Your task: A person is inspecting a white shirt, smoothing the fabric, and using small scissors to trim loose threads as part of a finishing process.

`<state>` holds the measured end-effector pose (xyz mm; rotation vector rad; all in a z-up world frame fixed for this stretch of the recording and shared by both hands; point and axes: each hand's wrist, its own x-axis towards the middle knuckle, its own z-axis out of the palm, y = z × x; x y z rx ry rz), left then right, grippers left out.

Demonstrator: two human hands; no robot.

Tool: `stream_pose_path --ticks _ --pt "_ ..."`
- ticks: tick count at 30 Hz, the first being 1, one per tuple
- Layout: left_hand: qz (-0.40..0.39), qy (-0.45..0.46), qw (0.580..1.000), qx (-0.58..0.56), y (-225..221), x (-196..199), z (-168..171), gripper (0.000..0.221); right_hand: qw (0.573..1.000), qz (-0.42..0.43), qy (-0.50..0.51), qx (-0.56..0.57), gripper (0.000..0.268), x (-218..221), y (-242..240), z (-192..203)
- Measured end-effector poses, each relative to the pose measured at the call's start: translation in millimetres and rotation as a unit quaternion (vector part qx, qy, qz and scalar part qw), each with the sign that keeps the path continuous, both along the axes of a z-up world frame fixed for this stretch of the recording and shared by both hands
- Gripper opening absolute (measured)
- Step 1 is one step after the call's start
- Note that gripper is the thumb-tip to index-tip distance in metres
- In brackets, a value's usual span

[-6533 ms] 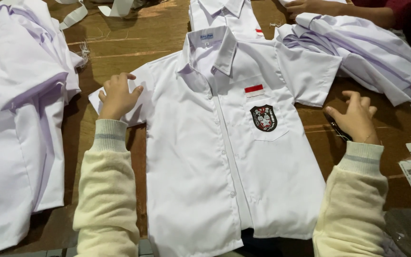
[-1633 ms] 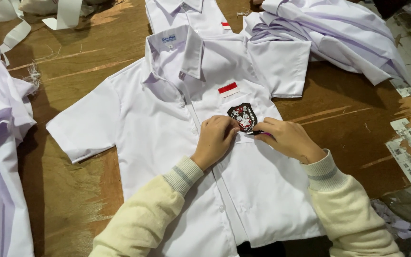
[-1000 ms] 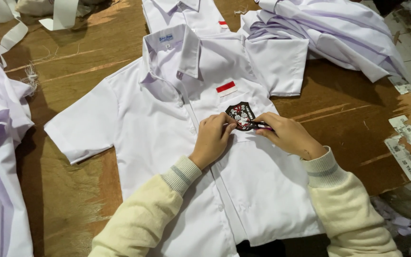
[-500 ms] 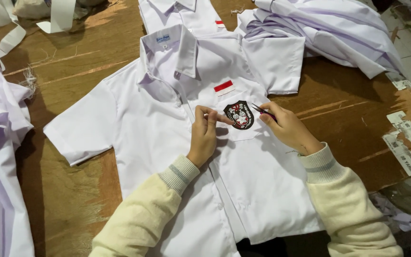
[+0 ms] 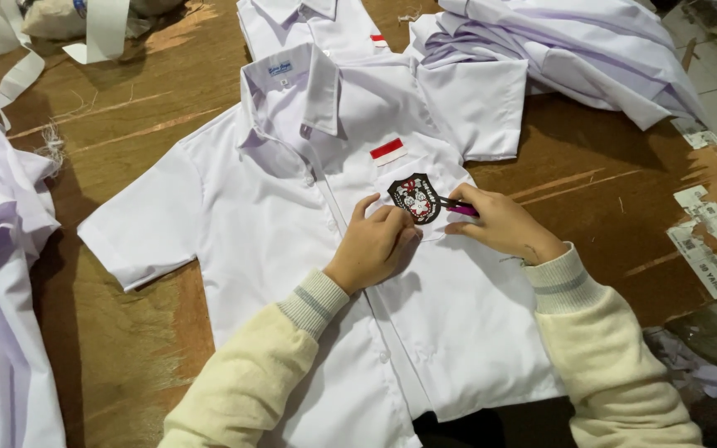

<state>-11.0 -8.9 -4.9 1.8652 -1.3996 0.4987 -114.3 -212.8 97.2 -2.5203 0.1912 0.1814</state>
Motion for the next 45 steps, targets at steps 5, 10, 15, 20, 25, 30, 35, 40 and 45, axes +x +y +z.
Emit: stream_pose_path --ticks 5,10,15,20,25,30,35,40,45 --pt "-0.055 -0.019 0.996 -0.067 2.9 7.0 -5.0 0.019 1.0 0.0 0.006 -0.004 0.037 1.8 -6.8 -8.5" --pt "-0.084 -0.065 0.981 -0.163 10.6 14.2 4.5 0.019 0.999 -0.017 -0.026 0.016 0.03 4.4 -17.8 -23.0" --pt "-0.013 -0.231 0.962 -0.144 38.9 30.4 41.9 0.017 0.997 -0.011 -0.065 0.04 0.026 5.0 -26.6 -31.9" --pt "0.13 -0.272 0.949 -0.089 131.9 70.9 81.9 0.021 0.997 -0.039 -0.031 0.05 0.029 5.7 -22.9 -26.5" --pt "0.419 -0.282 0.862 0.051 282.0 82.3 112.8 0.02 0.999 -0.028 -0.015 -0.001 0.037 2.7 -9.9 -16.3" --pt "0.632 -0.219 0.719 0.189 396.0 104.0 85.7 0.027 0.996 -0.057 0.065 -0.003 0.027 -3.3 13.6 11.1" --pt "0.667 -0.125 0.693 0.243 431.8 134.6 75.8 0.032 0.996 -0.062 0.062 -0.004 0.029 -4.7 17.4 12.8" --pt "0.663 -0.204 0.697 0.183 399.2 174.4 86.1 0.024 0.995 -0.069 0.065 -0.009 0.033 -4.2 15.2 12.6" --pt "0.65 -0.148 0.733 0.135 355.3 234.0 97.5 0.03 0.997 -0.065 0.046 0.005 0.027 -0.4 4.5 4.1"
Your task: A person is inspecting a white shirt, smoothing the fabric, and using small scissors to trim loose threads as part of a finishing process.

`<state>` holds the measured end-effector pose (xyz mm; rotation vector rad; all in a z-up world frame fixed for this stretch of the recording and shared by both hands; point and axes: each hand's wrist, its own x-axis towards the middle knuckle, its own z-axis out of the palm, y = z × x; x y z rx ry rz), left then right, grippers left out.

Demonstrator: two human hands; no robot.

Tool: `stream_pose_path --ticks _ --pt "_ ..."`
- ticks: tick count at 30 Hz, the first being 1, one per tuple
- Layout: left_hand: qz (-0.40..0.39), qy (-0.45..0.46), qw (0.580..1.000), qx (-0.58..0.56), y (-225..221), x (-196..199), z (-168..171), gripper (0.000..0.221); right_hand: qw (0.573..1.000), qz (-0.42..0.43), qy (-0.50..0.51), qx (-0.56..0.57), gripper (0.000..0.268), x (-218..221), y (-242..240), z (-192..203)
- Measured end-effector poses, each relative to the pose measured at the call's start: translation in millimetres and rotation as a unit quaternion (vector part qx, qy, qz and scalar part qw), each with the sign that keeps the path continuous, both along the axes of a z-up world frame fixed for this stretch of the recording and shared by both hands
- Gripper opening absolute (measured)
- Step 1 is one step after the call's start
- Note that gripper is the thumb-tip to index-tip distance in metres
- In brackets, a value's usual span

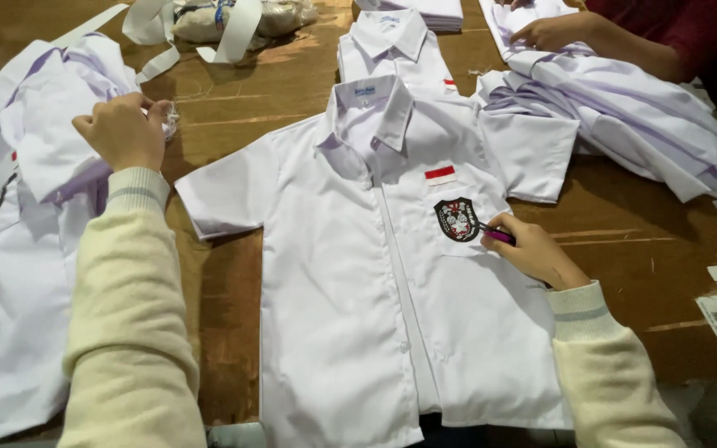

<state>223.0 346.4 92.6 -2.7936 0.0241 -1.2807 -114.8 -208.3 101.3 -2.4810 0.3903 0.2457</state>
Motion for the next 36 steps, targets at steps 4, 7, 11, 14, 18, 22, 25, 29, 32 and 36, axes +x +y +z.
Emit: stream_pose_path --ticks 4,7,11,14,18,22,25,29,32,36 --pt "-0.045 0.078 0.983 -0.16 -13.4 50.7 -3.8 0.032 1.0 -0.002 0.004 0.011 0.028 3.0 -6.3 -6.0" --pt "-0.12 0.046 0.969 -0.21 -3.7 91.9 -30.7 0.019 0.999 -0.019 0.011 0.033 0.029 4.4 -5.7 -3.4" --pt "-0.14 0.109 0.925 -0.336 -36.0 46.5 8.5 0.078 0.999 -0.015 0.016 0.032 0.028 6.2 -6.0 0.1" --pt "-0.094 0.128 0.945 -0.287 -31.6 56.7 -5.3 0.043 0.999 -0.024 0.02 0.043 0.027 5.6 -2.1 5.0" --pt "-0.136 0.071 0.964 -0.219 -29.7 59.1 -17.3 0.005 0.998 -0.028 0.027 0.043 0.03 5.7 0.4 7.9" --pt "-0.157 0.017 0.958 -0.238 -40.0 41.4 -5.6 0.021 0.999 -0.014 0.015 0.026 0.036 7.2 -6.7 -2.1" --pt "-0.174 0.001 0.966 -0.194 -57.4 31.4 -2.8 0.02 0.999 -0.016 0.008 0.04 0.024 4.1 -2.7 3.0" --pt "-0.285 0.021 0.925 -0.252 -152.8 -56.3 59.7 0.051 0.991 0.0 -0.118 0.066 0.021 8.9 -23.5 -28.7" --pt "-0.368 0.071 0.896 -0.239 -225.6 -118.5 70.2 0.056 0.984 -0.004 -0.173 0.04 0.026 13.9 -39.4 -51.0" --pt "-0.593 0.161 0.781 -0.109 -310.9 -187.0 24.5 0.035 0.965 -0.019 -0.262 0.021 0.019 16.0 -53.2 -67.9"
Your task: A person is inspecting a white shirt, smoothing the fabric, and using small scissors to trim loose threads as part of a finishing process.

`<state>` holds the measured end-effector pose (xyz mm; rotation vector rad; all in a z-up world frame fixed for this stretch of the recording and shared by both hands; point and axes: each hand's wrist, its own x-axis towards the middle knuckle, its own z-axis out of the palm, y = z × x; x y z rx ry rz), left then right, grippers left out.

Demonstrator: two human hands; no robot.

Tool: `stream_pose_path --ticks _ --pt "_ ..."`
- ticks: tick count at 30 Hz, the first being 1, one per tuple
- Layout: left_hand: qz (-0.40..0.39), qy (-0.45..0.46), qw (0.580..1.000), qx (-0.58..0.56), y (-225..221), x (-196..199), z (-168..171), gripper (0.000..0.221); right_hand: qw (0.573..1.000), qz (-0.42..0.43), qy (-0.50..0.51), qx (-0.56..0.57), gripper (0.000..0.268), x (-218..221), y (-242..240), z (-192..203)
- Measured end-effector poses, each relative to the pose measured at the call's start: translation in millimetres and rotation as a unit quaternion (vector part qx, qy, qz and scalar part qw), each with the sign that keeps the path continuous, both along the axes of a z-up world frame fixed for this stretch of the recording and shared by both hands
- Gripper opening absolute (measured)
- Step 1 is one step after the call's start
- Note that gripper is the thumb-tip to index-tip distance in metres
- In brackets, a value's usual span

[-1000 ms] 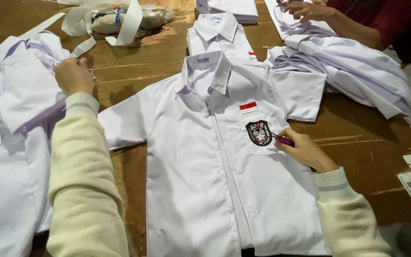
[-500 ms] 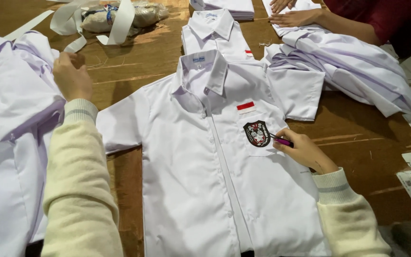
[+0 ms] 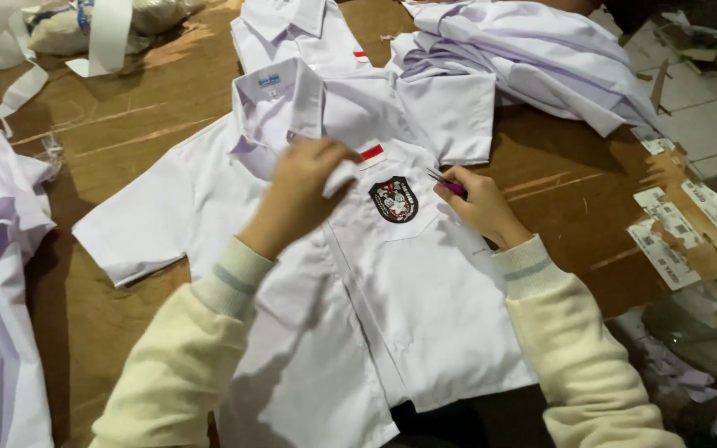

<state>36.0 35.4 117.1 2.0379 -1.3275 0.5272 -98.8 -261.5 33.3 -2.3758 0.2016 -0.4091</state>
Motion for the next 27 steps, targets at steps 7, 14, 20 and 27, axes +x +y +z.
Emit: stream_pose_path --ticks 7,14,20,27 --pt "-0.16 0.076 0.964 0.199 -81.0 -67.6 -75.0 0.027 0.998 0.022 0.058 -0.017 0.024 -4.9 5.1 17.0" --pt "-0.117 0.05 0.983 0.131 -96.8 -64.1 -129.8 0.032 0.997 0.034 0.063 -0.017 0.025 -6.0 8.6 23.1" --pt "-0.108 0.049 0.986 0.121 -91.4 -66.8 -115.1 0.015 0.996 0.031 0.081 -0.025 0.027 -5.5 9.9 27.9" --pt "-0.109 0.227 0.961 0.115 -85.2 -61.0 -105.7 0.013 0.995 0.035 0.091 -0.033 0.026 -5.2 10.4 28.8"
